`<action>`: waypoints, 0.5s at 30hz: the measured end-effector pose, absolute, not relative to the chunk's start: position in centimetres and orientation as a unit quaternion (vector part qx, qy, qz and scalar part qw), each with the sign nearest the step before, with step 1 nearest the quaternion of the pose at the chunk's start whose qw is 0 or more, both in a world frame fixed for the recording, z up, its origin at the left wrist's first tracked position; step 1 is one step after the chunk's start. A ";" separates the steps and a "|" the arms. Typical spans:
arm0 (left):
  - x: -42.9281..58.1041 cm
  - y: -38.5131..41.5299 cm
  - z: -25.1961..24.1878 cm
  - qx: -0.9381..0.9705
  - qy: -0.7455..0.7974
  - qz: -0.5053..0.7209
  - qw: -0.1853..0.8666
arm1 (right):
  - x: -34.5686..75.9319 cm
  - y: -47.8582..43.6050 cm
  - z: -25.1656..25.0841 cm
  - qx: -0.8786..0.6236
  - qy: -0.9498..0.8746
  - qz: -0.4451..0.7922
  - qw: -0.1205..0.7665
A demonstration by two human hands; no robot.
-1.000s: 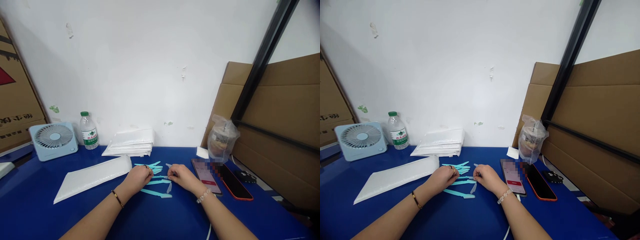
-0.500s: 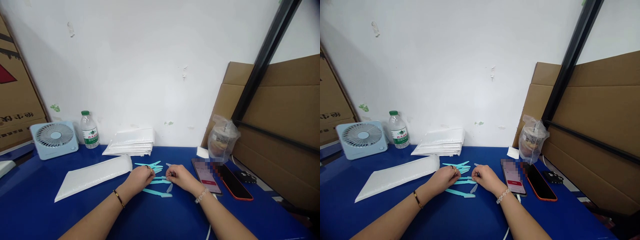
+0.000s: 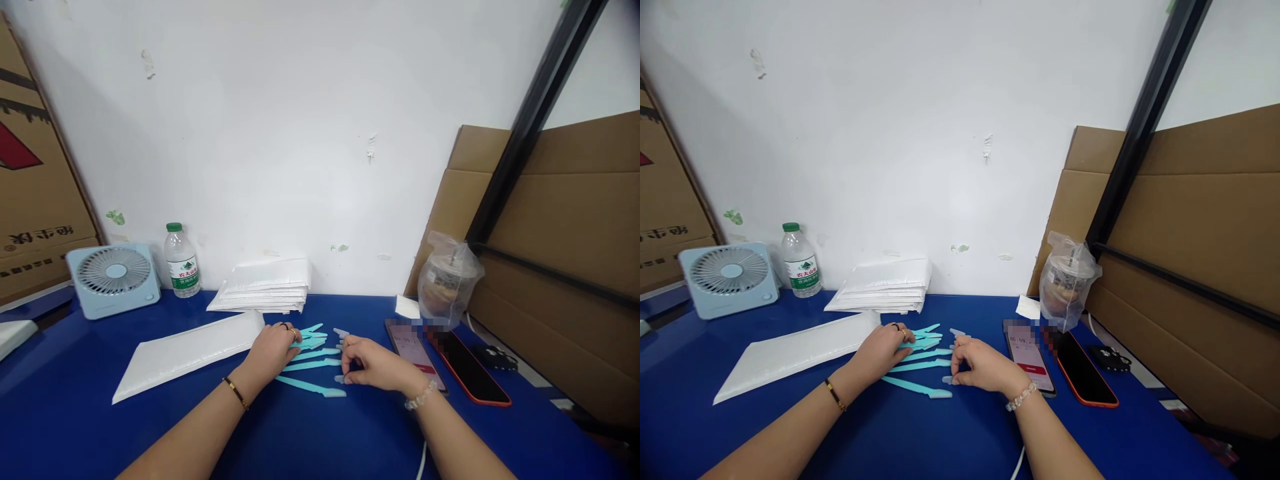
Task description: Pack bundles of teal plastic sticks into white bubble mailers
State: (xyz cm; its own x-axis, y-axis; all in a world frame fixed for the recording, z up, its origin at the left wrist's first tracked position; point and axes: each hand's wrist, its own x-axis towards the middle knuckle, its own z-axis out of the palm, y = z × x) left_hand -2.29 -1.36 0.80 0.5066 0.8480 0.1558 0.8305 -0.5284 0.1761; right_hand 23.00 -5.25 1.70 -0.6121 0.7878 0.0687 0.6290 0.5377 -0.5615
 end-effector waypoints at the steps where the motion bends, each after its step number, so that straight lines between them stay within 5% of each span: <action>1: -2.2 -1.3 0.8 0.867 0.487 0.104 0.038 | 23.0 -5.2 1.6 -0.416 -0.857 0.252 0.170; 15: -1.9 -1.9 1.7 0.873 0.456 0.158 0.076 | 22.2 -4.6 1.1 -0.477 -0.800 0.202 0.304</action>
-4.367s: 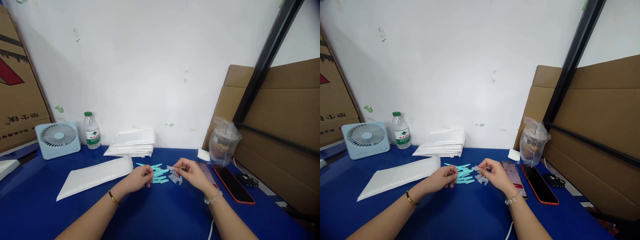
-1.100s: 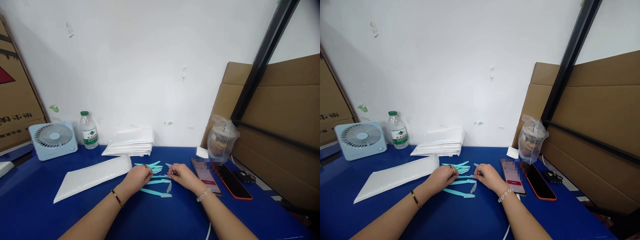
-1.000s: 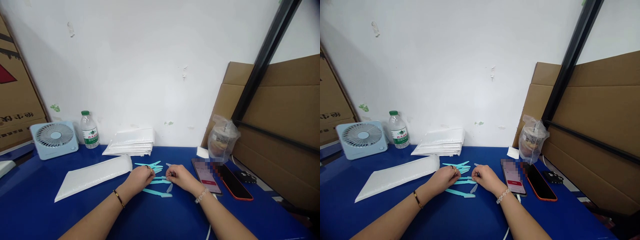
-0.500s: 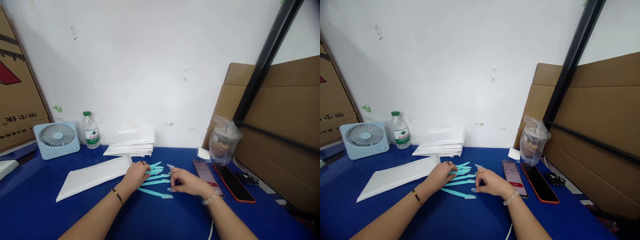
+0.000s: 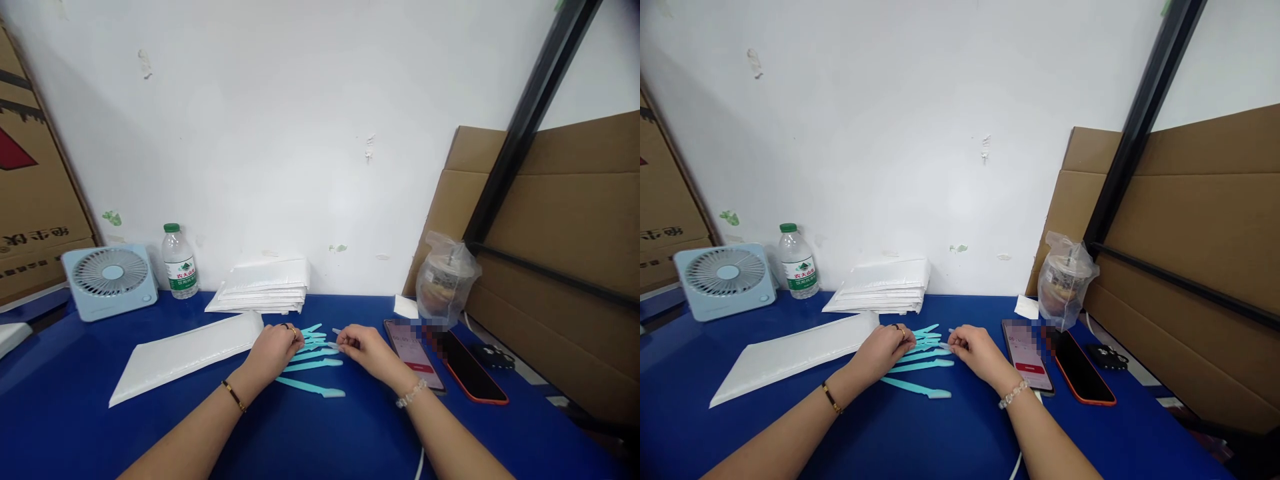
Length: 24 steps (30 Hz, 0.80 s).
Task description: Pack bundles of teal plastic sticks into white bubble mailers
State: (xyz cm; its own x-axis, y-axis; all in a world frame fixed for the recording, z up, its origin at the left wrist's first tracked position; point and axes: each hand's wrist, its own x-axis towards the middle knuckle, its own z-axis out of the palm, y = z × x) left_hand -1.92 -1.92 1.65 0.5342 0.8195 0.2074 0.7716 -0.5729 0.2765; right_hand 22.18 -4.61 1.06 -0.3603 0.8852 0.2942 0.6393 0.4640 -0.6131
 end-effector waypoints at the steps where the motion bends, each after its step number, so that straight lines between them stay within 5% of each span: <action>1: -1.9 -1.9 1.7 0.872 0.456 0.158 0.079 | 22.2 -4.6 1.0 -0.476 -0.800 0.196 0.309; 14: -1.3 -2.6 1.1 0.893 0.402 0.144 0.142 | 21.6 -5.1 1.3 -0.436 -0.819 0.254 0.274; 19: -2.1 -1.7 1.0 0.875 0.457 0.140 0.079 | 24.4 -4.6 2.4 -0.542 -0.768 0.162 0.299; 24: -2.3 -1.3 1.5 0.874 0.475 0.096 0.041 | 26.1 -4.4 2.0 -0.632 -0.729 0.174 0.197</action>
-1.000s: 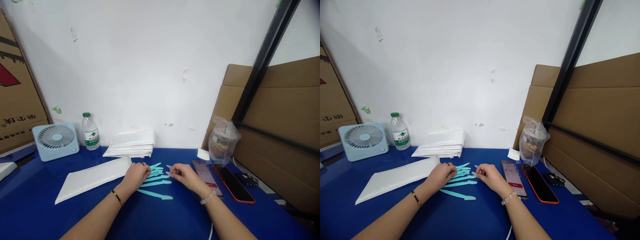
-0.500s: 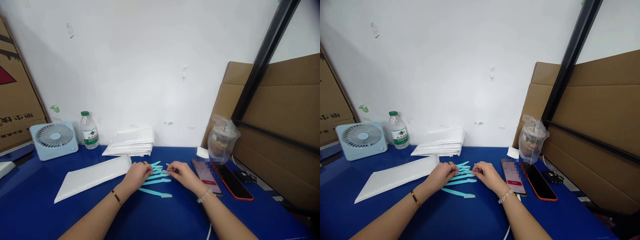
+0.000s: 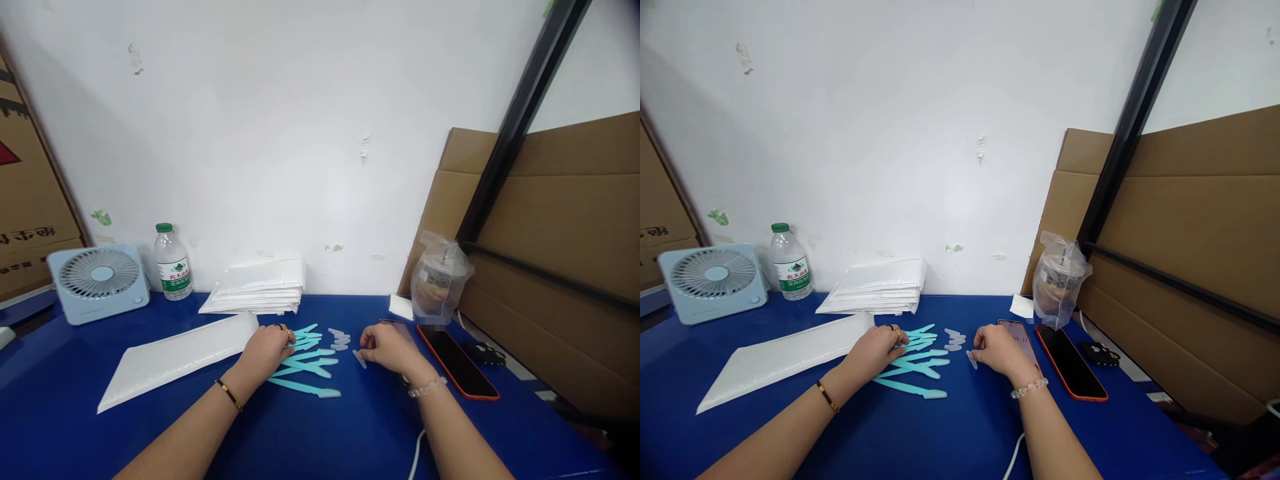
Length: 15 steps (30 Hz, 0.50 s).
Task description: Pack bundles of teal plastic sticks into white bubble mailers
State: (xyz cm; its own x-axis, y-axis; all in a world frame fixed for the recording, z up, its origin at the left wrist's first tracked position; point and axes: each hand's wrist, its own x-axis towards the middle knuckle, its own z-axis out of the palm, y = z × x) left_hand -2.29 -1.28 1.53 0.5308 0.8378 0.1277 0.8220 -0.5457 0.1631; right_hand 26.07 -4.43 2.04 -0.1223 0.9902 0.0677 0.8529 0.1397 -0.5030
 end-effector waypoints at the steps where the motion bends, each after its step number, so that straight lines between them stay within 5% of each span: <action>1: -2.2 -1.3 1.7 0.877 0.473 0.084 0.035 | 26.0 -4.4 1.7 -0.632 -0.728 0.187 0.187; 7: -1.7 -1.8 2.3 0.889 0.455 0.056 -0.014 | 25.2 -4.3 0.4 -0.580 -0.755 0.229 0.202; 11: -1.5 -1.9 2.3 0.883 0.463 0.074 -0.016 | 24.1 -4.0 0.7 -0.524 -0.690 0.345 0.362; 15: -1.5 -1.8 1.8 0.869 0.452 0.174 0.100 | 22.6 -4.0 1.4 -0.447 -0.579 0.432 0.527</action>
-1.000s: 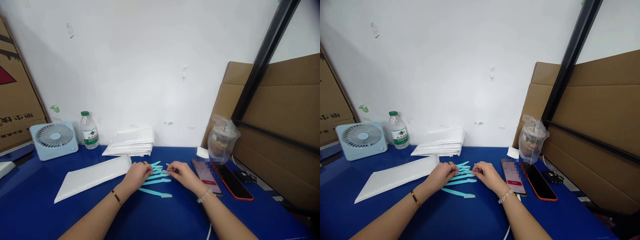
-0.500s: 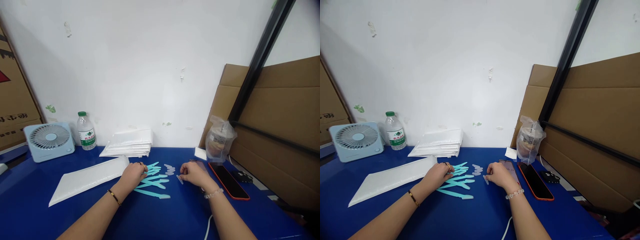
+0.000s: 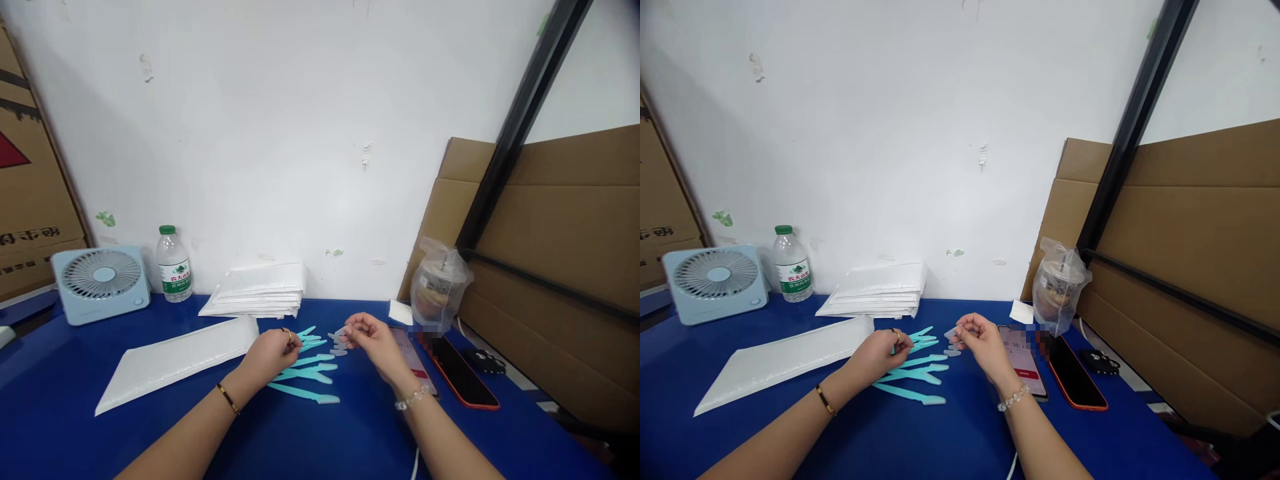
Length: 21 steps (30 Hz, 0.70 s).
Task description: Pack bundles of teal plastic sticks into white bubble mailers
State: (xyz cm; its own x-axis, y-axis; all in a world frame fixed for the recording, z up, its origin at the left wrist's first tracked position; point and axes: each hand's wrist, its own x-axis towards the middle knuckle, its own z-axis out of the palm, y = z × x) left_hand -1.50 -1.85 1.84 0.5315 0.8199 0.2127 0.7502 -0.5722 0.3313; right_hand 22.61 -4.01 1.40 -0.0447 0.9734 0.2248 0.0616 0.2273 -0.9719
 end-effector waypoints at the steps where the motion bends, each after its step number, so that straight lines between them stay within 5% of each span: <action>1: -1.6 -1.8 1.7 0.864 0.444 0.197 0.133 | 22.3 -4.1 1.6 -0.438 -0.568 0.438 0.542; 10: -1.6 -1.8 1.4 0.836 0.416 0.268 0.236 | 21.1 -4.5 1.2 -0.427 -0.588 0.449 0.520; 15: -1.5 -2.1 1.1 0.844 0.402 0.238 0.263 | 21.3 -4.4 1.1 -0.441 -0.650 0.449 0.426; 21: -1.9 -1.8 1.0 0.870 0.430 0.177 0.163 | 23.4 -3.9 0.7 -0.539 -0.752 0.185 0.331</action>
State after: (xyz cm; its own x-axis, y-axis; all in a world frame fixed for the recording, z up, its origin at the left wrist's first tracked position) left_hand -1.89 -1.81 1.00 0.5669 0.8064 0.1683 0.6905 -0.5765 0.4368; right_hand 23.45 -3.86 0.74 -0.2011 0.9331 0.2981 0.6877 0.3512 -0.6354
